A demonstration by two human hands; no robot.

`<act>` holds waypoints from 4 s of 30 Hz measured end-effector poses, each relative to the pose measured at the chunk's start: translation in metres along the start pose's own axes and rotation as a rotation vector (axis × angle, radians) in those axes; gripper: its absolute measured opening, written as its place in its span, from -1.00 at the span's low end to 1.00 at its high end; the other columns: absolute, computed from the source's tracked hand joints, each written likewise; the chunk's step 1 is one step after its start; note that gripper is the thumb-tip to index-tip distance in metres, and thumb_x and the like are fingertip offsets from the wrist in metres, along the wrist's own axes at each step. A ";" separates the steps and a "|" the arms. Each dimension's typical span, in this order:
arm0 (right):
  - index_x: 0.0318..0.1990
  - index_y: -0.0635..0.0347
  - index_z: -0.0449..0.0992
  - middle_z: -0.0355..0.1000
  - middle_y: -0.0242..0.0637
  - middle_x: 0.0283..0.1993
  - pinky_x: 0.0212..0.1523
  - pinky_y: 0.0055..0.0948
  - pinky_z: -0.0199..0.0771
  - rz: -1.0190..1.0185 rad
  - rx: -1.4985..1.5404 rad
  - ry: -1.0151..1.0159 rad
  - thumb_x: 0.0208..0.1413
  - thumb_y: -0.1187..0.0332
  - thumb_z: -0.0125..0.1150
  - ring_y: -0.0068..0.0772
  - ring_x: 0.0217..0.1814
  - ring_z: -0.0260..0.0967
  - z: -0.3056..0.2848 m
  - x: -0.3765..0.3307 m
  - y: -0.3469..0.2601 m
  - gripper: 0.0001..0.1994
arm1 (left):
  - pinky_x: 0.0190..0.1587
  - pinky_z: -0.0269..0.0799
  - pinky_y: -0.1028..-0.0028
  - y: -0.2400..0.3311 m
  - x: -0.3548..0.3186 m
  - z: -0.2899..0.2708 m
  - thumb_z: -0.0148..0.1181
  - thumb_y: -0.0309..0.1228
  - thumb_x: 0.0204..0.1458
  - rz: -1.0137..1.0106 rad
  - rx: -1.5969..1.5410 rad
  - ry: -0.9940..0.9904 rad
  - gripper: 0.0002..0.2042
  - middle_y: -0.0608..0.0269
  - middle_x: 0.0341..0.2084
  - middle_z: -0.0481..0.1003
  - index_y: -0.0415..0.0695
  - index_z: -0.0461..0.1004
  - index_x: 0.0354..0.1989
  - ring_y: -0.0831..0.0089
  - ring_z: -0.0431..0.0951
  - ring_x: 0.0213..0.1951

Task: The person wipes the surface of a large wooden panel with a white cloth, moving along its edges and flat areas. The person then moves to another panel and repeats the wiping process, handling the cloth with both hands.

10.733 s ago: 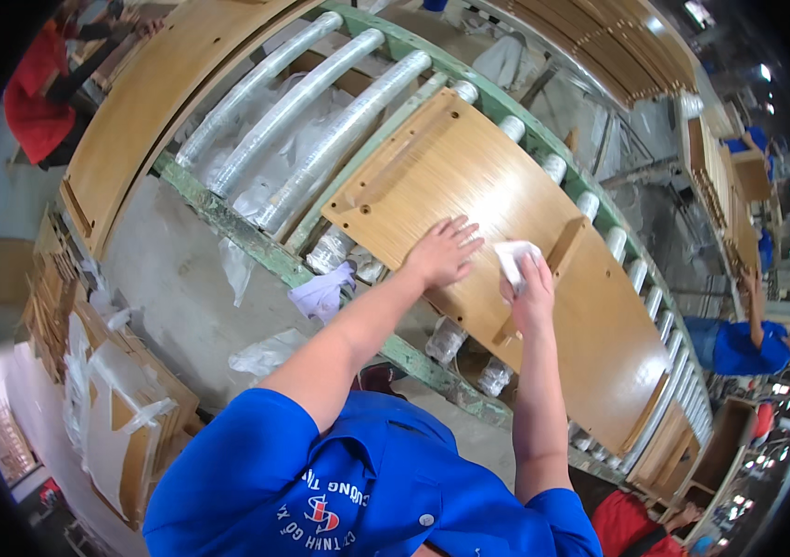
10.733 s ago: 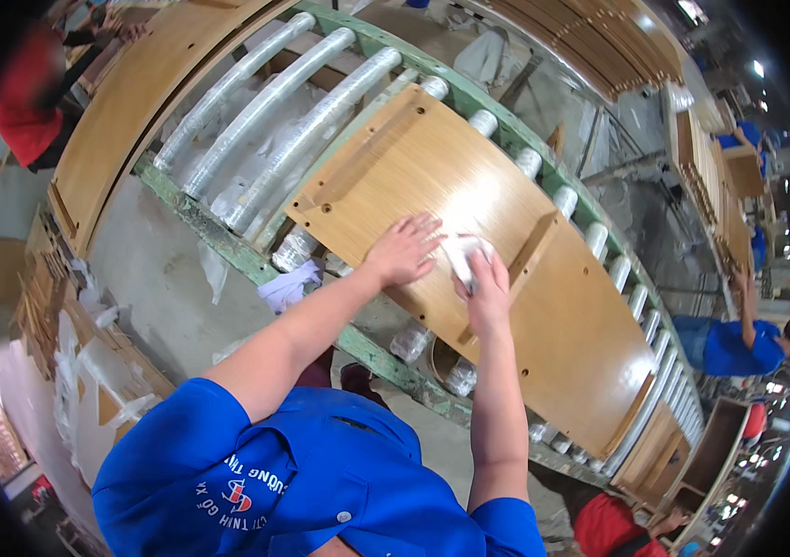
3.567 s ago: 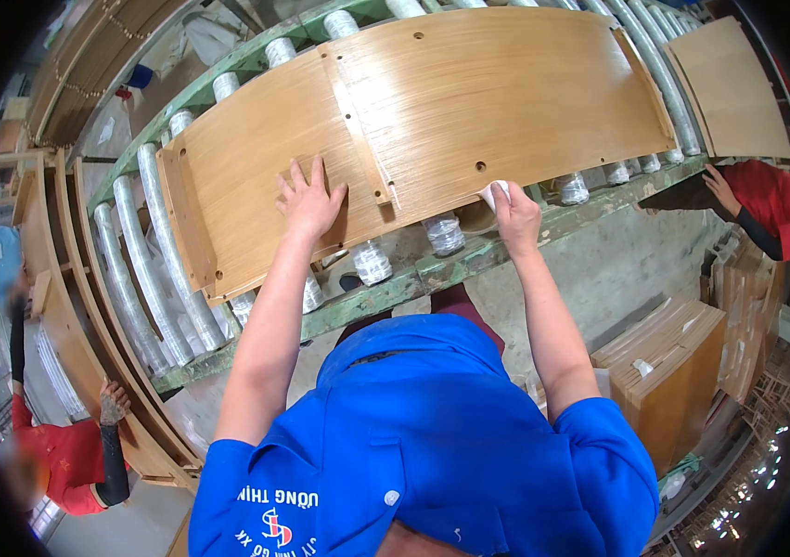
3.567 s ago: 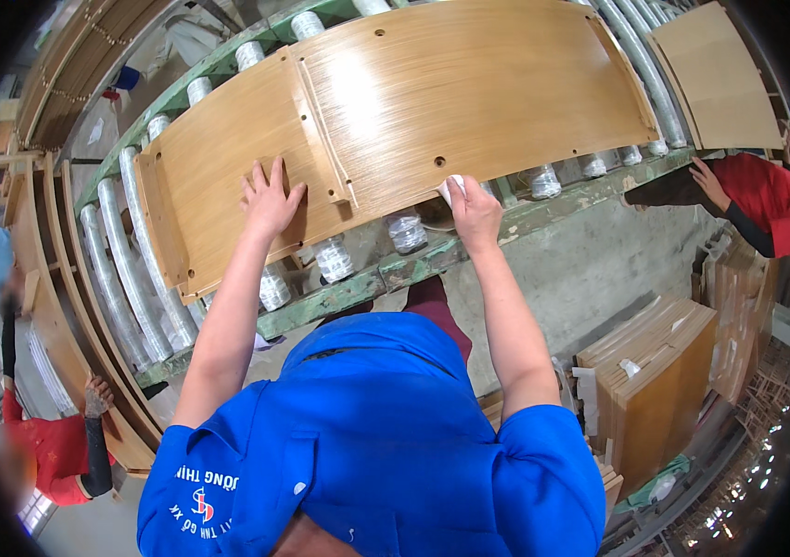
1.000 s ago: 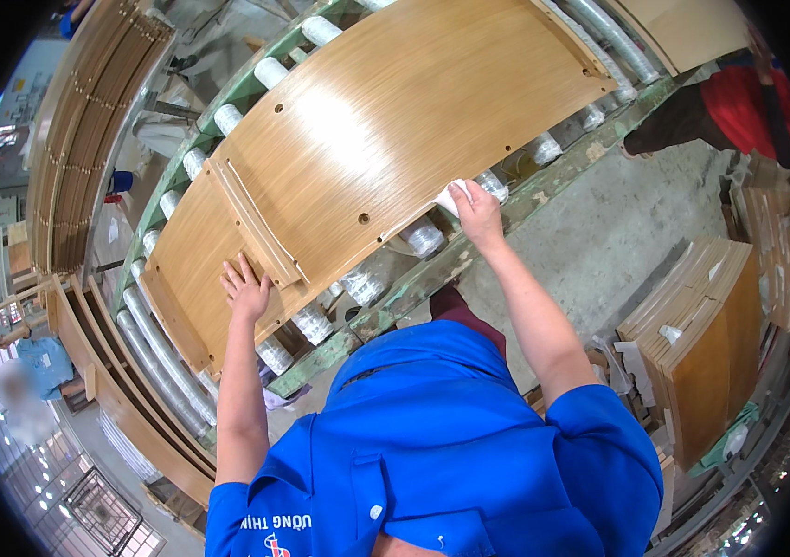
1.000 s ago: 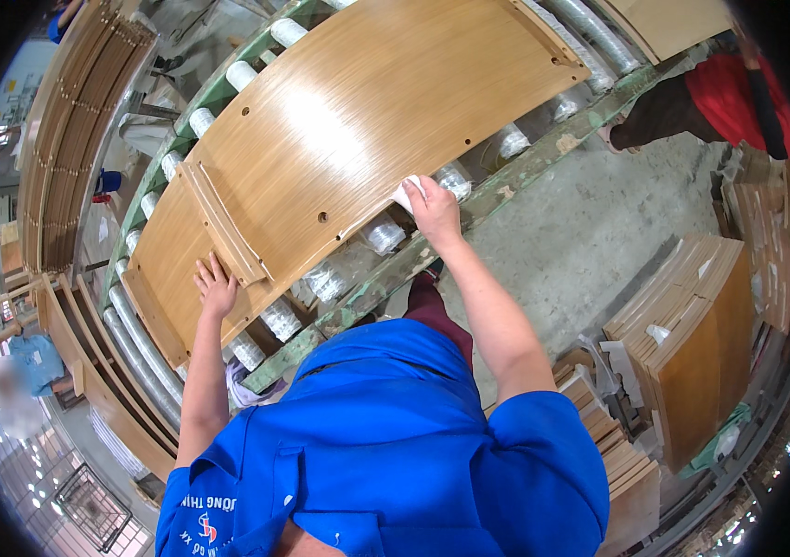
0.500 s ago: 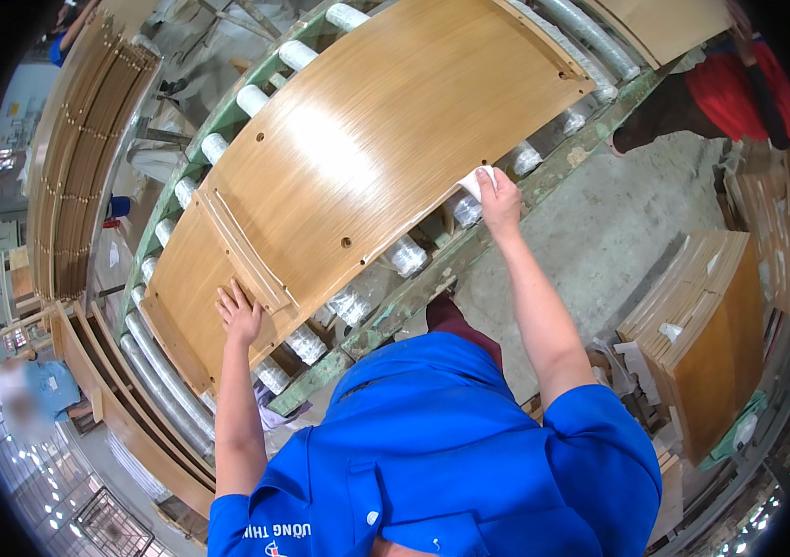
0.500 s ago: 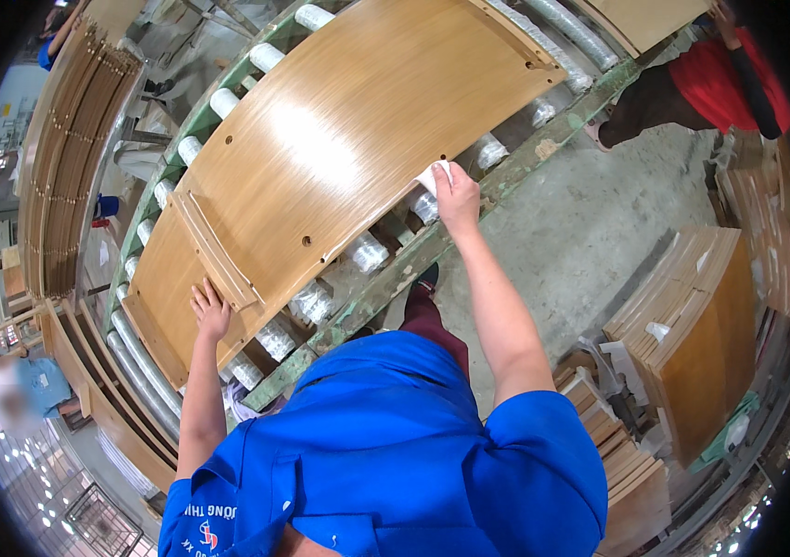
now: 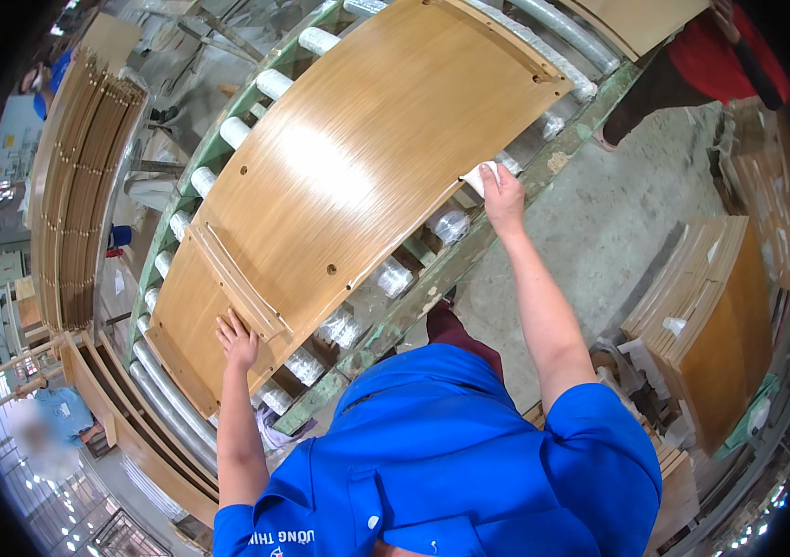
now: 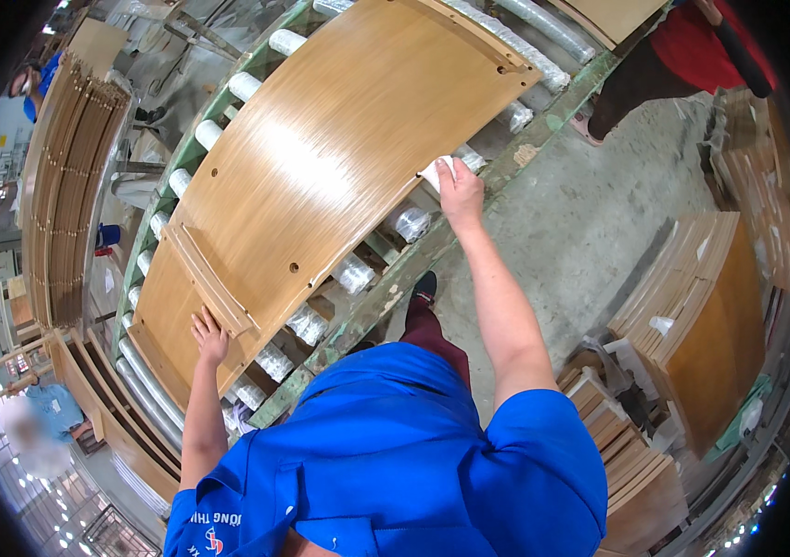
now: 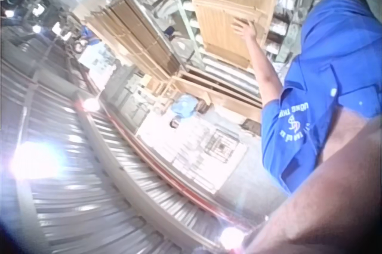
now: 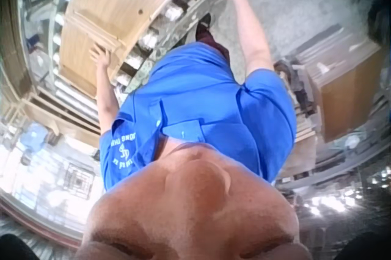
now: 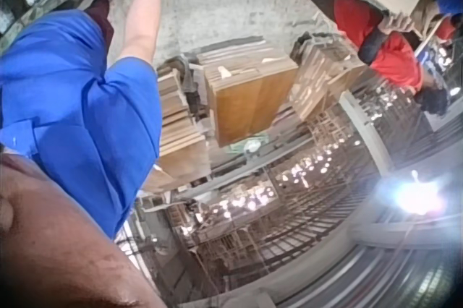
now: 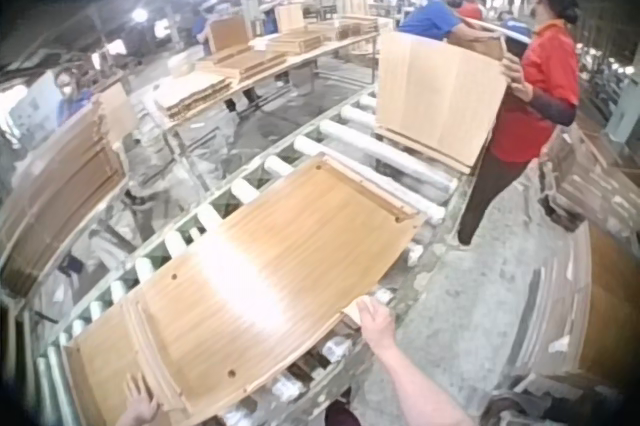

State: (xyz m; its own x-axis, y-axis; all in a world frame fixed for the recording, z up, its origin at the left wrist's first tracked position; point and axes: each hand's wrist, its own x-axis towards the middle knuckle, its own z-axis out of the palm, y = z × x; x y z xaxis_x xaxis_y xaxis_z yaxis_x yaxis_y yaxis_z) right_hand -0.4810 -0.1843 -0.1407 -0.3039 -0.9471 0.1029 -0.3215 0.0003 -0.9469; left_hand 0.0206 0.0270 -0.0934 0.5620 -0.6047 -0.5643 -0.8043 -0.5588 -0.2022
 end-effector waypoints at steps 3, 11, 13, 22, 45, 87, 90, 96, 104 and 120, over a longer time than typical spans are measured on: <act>-0.40 0.29 0.44 0.40 0.01 -0.54 -0.45 -0.27 0.35 0.001 -0.089 -0.049 0.15 0.13 0.07 -0.03 -0.51 0.38 -0.003 0.001 0.000 -0.66 | 0.27 -0.16 -0.10 0.000 0.002 0.000 -0.12 -0.05 0.11 0.011 0.009 0.016 -0.23 0.00 0.35 -0.56 0.21 -0.48 0.36 -0.18 -0.41 0.35; -0.42 0.28 0.43 0.38 0.03 -0.55 -0.46 -0.24 0.33 -0.006 -0.083 0.000 0.15 0.12 0.06 0.06 -0.49 0.37 -0.010 0.013 -0.002 -0.65 | 0.30 -0.18 -0.05 0.007 0.002 -0.003 -0.14 -0.03 0.12 0.012 0.037 -0.008 -0.24 -0.03 0.35 -0.55 0.20 -0.49 0.36 -0.21 -0.39 0.34; -0.41 0.29 0.44 0.39 -0.01 -0.55 -0.45 -0.28 0.33 -0.012 -0.098 0.006 0.15 0.14 0.07 -0.07 -0.50 0.37 -0.013 0.017 0.001 -0.67 | 0.31 -0.19 -0.01 0.005 0.001 -0.005 -0.15 -0.01 0.13 0.054 0.065 0.046 -0.23 -0.06 0.34 -0.54 0.19 -0.50 0.36 -0.22 -0.37 0.33; -0.46 0.28 0.41 0.38 0.01 -0.55 -0.48 -0.24 0.32 -0.023 -0.101 0.083 0.15 0.15 0.06 0.02 -0.50 0.38 -0.029 0.047 0.012 -0.67 | 0.34 -0.32 0.03 0.013 -0.006 -0.013 -0.20 -0.02 0.16 0.118 0.090 0.042 -0.24 -0.17 0.32 -0.54 0.05 -0.51 0.36 -0.30 -0.37 0.31; -0.45 0.28 0.42 0.40 0.05 -0.50 -0.41 -0.15 0.34 -0.038 -0.225 0.384 0.15 0.13 0.03 0.12 -0.40 0.40 -0.074 0.149 0.047 -0.65 | 0.35 -0.45 0.11 0.039 -0.022 -0.040 -0.17 -0.18 0.18 0.152 0.221 -0.075 -0.23 -0.24 0.29 -0.63 -0.12 -0.58 0.33 -0.20 -0.51 0.33; -0.35 0.18 0.48 0.47 0.00 -0.39 -0.28 -0.06 0.39 0.014 -0.326 0.387 0.13 0.01 -0.02 0.10 -0.29 0.43 -0.105 0.197 0.039 -0.61 | 0.34 -0.39 0.07 0.042 -0.022 -0.042 -0.07 -0.24 0.15 0.145 0.182 -0.044 -0.18 -0.23 0.29 -0.65 -0.09 -0.59 0.33 -0.27 -0.45 0.32; -0.33 0.17 0.48 0.47 -0.01 -0.39 -0.29 -0.07 0.39 0.032 -0.391 0.317 0.13 0.01 -0.01 0.09 -0.30 0.42 -0.106 0.194 0.041 -0.62 | 0.35 -0.39 0.07 0.043 -0.023 -0.042 -0.07 -0.23 0.16 0.065 0.114 -0.104 -0.19 -0.20 0.29 -0.66 -0.07 -0.59 0.33 -0.27 -0.45 0.32; -0.32 0.20 0.48 0.44 0.00 -0.46 -0.35 -0.13 0.35 0.000 -0.550 0.332 0.16 0.08 -0.02 0.10 -0.36 0.41 -0.100 0.191 0.040 -0.66 | 0.35 -0.38 0.07 0.043 -0.027 -0.042 -0.08 -0.25 0.16 0.033 0.105 -0.128 -0.20 -0.19 0.29 -0.65 -0.06 -0.59 0.33 -0.27 -0.43 0.32; -0.36 0.16 0.45 0.46 0.01 -0.41 -0.31 -0.02 0.38 -0.008 -0.467 0.356 0.15 0.00 -0.05 0.12 -0.30 0.42 -0.106 0.192 0.048 -0.62 | 0.35 -0.42 0.09 0.042 -0.024 -0.042 -0.07 -0.26 0.15 0.098 0.129 -0.079 -0.19 -0.22 0.29 -0.64 -0.09 -0.59 0.33 -0.25 -0.46 0.32; -0.35 0.21 0.49 0.45 0.01 -0.45 -0.33 -0.16 0.37 -0.053 -0.224 0.284 0.15 0.04 -0.01 0.05 -0.33 0.44 -0.111 0.204 0.053 -0.62 | 0.35 -0.40 0.07 0.045 -0.025 -0.043 -0.08 -0.22 0.15 0.084 0.107 -0.066 -0.18 -0.18 0.30 -0.65 -0.02 -0.60 0.33 -0.29 -0.44 0.32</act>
State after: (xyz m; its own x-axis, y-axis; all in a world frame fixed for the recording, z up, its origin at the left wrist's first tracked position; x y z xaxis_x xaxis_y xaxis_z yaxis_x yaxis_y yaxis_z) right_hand -0.6598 -0.3424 -0.1365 -0.5079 -0.8211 0.2605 -0.5225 0.0531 -0.8510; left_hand -0.0213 -0.0078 -0.0540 0.4810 -0.6057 -0.6338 -0.8657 -0.4423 -0.2342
